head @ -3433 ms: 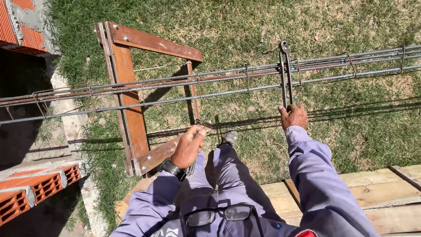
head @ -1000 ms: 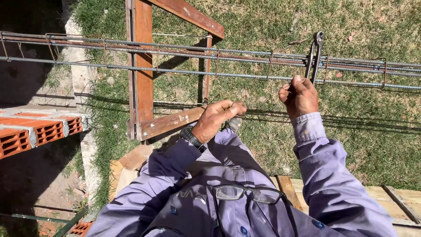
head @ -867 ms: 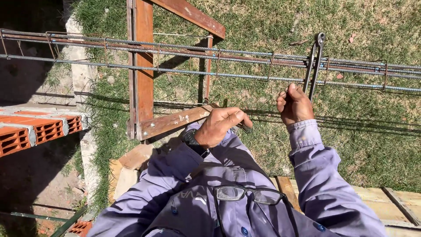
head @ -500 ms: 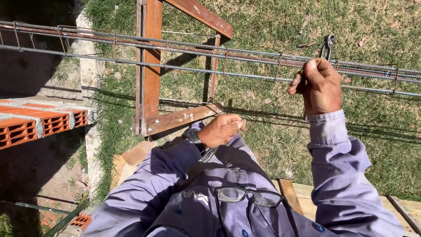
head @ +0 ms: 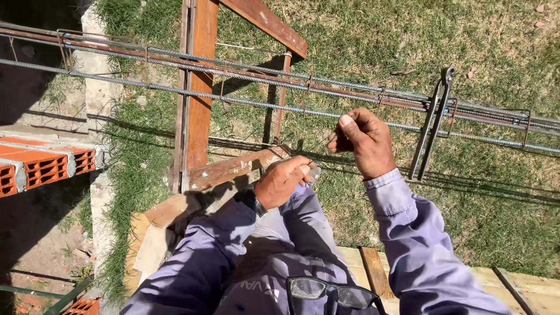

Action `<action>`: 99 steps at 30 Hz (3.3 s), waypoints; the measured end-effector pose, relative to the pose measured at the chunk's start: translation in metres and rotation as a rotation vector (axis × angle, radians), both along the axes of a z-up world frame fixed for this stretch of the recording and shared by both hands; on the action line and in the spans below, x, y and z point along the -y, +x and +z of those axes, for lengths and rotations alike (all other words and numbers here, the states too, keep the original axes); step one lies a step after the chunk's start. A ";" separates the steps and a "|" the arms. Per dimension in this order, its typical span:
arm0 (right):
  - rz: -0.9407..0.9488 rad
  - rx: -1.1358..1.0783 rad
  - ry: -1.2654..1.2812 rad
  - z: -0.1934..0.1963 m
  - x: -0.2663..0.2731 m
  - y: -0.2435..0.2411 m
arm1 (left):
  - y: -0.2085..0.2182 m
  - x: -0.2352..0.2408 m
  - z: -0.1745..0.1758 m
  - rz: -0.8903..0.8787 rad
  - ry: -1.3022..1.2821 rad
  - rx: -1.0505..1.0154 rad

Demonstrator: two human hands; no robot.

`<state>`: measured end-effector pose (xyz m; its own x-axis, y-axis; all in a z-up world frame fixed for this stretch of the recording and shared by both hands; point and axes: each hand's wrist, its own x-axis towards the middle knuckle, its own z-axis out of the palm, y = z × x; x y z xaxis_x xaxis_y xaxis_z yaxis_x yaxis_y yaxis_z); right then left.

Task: The person ties a rebar cage using wire ties and pliers. They wrap the wire around the intersecting steel bars and twist it tight to secure the structure. The person works along the length of the cage, repeating the process at multiple junctions.

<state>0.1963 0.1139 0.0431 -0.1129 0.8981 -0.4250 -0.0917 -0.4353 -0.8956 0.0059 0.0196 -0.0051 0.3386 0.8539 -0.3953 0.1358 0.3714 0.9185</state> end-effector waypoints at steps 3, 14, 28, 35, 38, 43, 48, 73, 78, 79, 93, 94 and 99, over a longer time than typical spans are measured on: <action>0.128 0.068 0.101 -0.017 -0.011 -0.018 | 0.000 -0.001 -0.047 0.082 0.078 -0.102; 0.335 0.791 0.130 -0.165 -0.057 -0.021 | -0.032 0.025 -0.185 0.247 -0.011 -0.430; 0.250 0.450 0.026 -0.151 -0.060 -0.051 | -0.042 -0.001 -0.176 0.217 -0.156 -0.398; 0.244 0.478 0.127 -0.148 -0.057 -0.060 | -0.047 0.008 -0.221 0.101 -0.184 -0.484; 0.225 0.484 0.148 -0.151 -0.057 -0.057 | -0.043 -0.005 -0.207 0.092 -0.173 -0.478; 0.208 0.481 0.137 -0.152 -0.057 -0.057 | -0.039 -0.029 -0.187 0.101 -0.151 -0.496; 0.227 0.528 0.164 -0.163 -0.053 -0.052 | -0.026 -0.037 -0.216 0.105 -0.193 -0.562; 0.111 0.536 0.380 -0.159 -0.040 -0.059 | -0.001 -0.060 -0.202 0.251 0.238 -0.337; 0.121 0.472 0.356 -0.163 -0.037 -0.059 | 0.002 -0.064 -0.211 0.267 0.378 -0.421; 0.120 0.473 0.356 -0.163 -0.037 -0.058 | 0.001 -0.065 -0.209 0.267 0.378 -0.420; 0.265 0.607 0.152 -0.113 -0.032 -0.065 | -0.003 -0.042 -0.304 0.109 0.479 -0.843; 0.264 0.610 0.153 -0.110 -0.026 -0.071 | -0.004 -0.053 -0.265 0.110 0.481 -0.840; -0.224 -0.051 -0.586 -0.114 0.002 -0.088 | -0.011 -0.081 -0.181 0.147 0.496 -0.624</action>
